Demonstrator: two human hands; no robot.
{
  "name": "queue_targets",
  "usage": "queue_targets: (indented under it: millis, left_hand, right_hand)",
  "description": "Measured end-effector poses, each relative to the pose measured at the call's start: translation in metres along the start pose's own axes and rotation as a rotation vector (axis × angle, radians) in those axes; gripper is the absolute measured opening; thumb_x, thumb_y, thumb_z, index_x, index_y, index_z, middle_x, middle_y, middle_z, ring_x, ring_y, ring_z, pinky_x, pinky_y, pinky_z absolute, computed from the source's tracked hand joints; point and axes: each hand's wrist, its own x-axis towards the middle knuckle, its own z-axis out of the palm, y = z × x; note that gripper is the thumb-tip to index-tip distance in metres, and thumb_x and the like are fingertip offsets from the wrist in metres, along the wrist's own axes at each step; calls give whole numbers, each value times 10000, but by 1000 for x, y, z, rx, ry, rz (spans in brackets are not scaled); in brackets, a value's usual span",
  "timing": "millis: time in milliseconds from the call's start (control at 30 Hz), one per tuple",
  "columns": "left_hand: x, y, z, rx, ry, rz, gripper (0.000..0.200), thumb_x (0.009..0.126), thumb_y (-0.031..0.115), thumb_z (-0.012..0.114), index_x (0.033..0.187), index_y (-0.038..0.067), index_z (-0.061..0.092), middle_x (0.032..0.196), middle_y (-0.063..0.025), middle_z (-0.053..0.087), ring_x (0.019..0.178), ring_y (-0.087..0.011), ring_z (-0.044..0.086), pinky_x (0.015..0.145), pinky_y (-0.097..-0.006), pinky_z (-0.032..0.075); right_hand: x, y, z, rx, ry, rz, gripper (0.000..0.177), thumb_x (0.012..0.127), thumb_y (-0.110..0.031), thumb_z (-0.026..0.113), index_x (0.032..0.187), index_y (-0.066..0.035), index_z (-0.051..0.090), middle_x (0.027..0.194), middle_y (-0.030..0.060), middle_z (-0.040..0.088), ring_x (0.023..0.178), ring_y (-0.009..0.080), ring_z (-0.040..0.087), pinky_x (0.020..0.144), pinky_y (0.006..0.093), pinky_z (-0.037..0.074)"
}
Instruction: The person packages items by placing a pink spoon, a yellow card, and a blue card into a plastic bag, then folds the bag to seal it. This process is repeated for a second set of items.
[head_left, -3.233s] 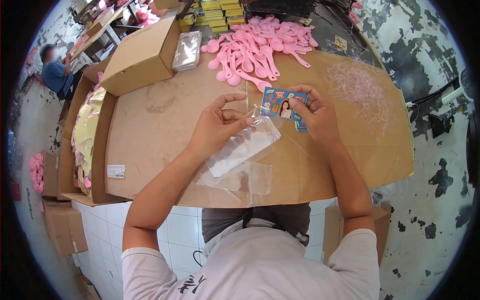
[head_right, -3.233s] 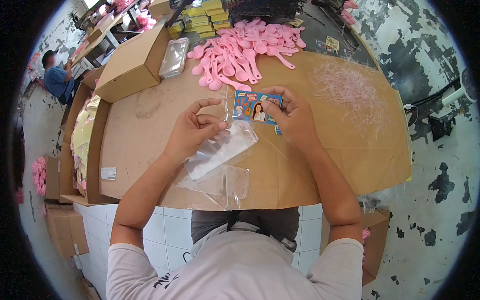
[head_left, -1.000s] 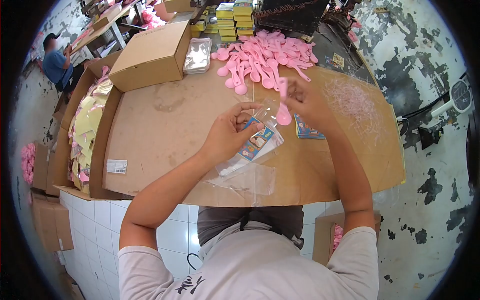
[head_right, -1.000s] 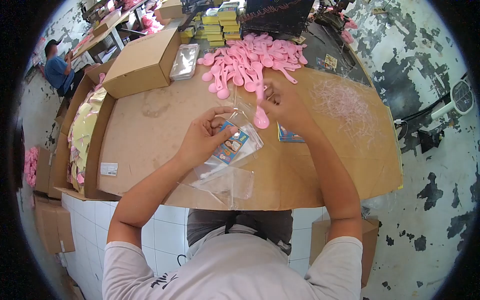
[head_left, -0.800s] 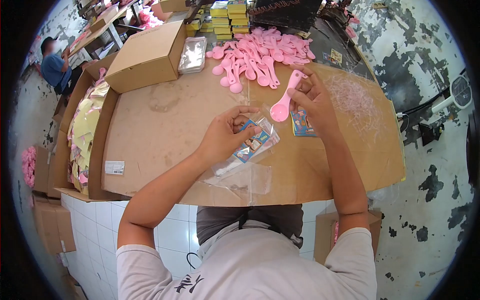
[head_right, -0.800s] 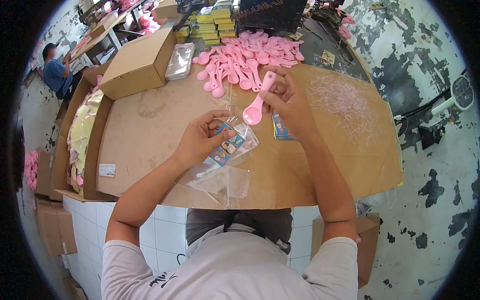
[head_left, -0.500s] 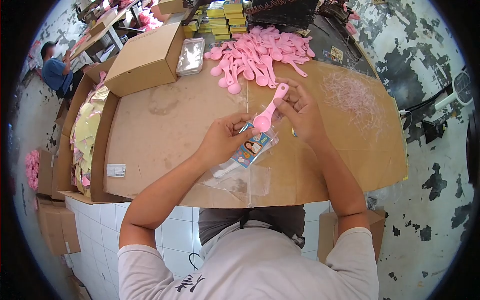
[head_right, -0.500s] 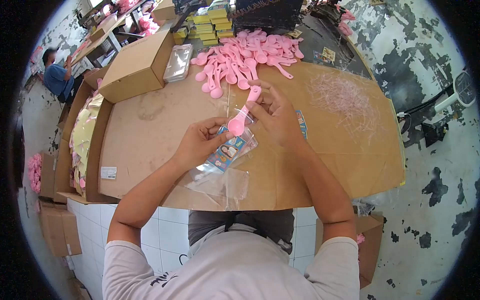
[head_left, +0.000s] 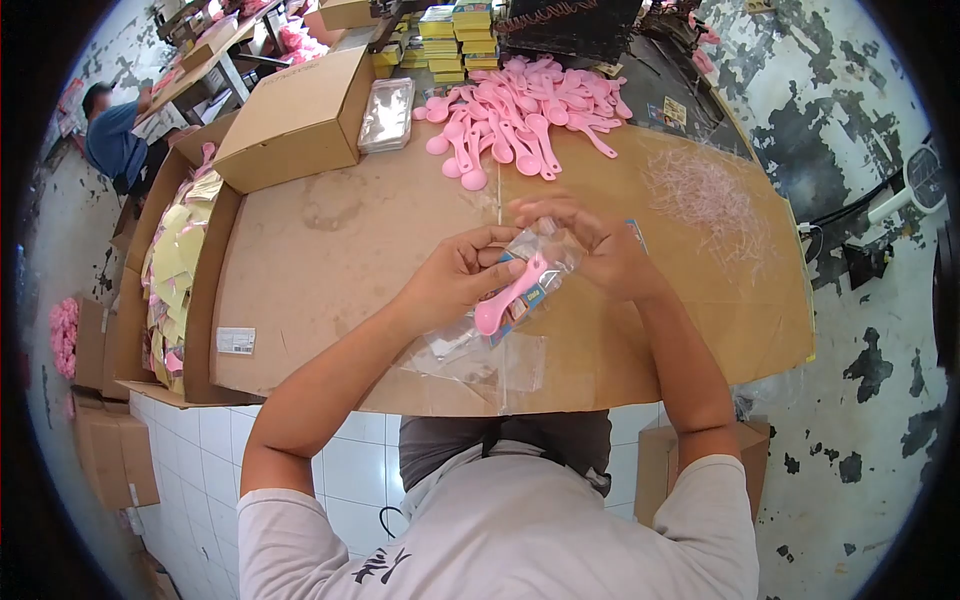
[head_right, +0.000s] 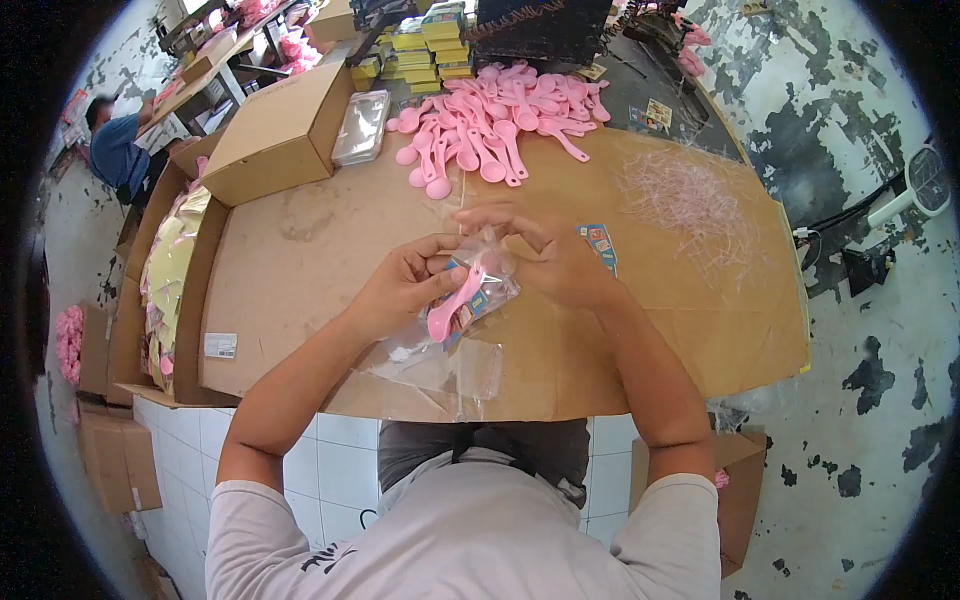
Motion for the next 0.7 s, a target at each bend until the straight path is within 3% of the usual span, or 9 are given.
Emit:
queue_targets:
  millis: [67, 200, 267, 400, 467, 500, 600, 700]
  left_hand:
    - [0, 0, 1, -8, -15, 14, 434, 1032, 146, 648, 1408, -32, 524, 1118, -83, 745, 966, -103, 697, 820, -250, 563]
    - [-3, 6, -2, -63, -35, -46, 440, 1033, 158, 644, 1413, -25, 518, 1231, -96, 707, 1089, -134, 677, 917, -284, 550]
    - [-4, 11, 7, -23, 32, 122, 429, 1036, 144, 626, 1421, -11, 519, 1313, -106, 665, 1180, -151, 639, 990, -310, 517]
    - [-3, 5, 8, 191, 132, 302, 442, 1019, 100, 617, 1442, 20, 515, 1416, -115, 604, 1318, -187, 561, 1113, -357, 439]
    - [-6, 8, 10, 466, 159, 422, 468, 1000, 90, 638, 1447, 31, 513, 1409, -105, 614, 1337, -195, 552, 1123, -358, 431]
    - [-8, 10, 12, 605, 174, 482, 482, 990, 85, 648, 1450, 36, 512, 1406, -100, 619, 1346, -199, 547, 1127, -358, 427]
    - [-17, 23, 25, 548, 148, 388, 579, 944, 49, 695, 1481, 41, 480, 1490, -97, 537, 1411, -227, 482, 1198, -401, 356]
    - [-15, 22, 25, 524, 166, 457, 531, 966, 51, 687, 1464, 34, 506, 1466, -116, 563, 1375, -220, 526, 1160, -394, 404]
  right_hand:
    - [3, -11, 3, -220, -37, -63, 302, 947, -46, 685, 1249, -54, 690, 1331, 119, 643, 1225, 230, 600, 1064, 413, 465]
    - [10, -43, -1, -346, -88, -118, 191, 903, -26, 721, 1088, -65, 748, 1172, 101, 694, 1130, 243, 643, 974, 402, 509]
    - [16, -73, -2, -456, -109, -130, 149, 884, -14, 729, 1022, -62, 760, 1118, 93, 703, 1092, 258, 657, 926, 392, 520]
    - [23, -118, -3, -1031, -6, -347, 97, 873, -56, 724, 968, -32, 725, 1004, 88, 679, 971, 288, 649, 833, 384, 523]
    - [25, -122, -2, -1203, 49, -388, 82, 874, -74, 727, 943, -32, 713, 935, 97, 660, 881, 292, 649, 763, 385, 526]
    - [23, -120, 0, -1177, 68, -315, 90, 876, -89, 731, 942, -30, 711, 907, 101, 652, 837, 288, 643, 729, 386, 522]
    - [14, -115, 9, -1076, 100, -149, 117, 879, -119, 739, 946, -27, 709, 843, 112, 635, 727, 283, 631, 648, 388, 510]
    - [13, -117, 19, -935, 104, -67, 125, 878, -114, 739, 958, -23, 713, 810, 125, 628, 674, 290, 624, 616, 385, 502]
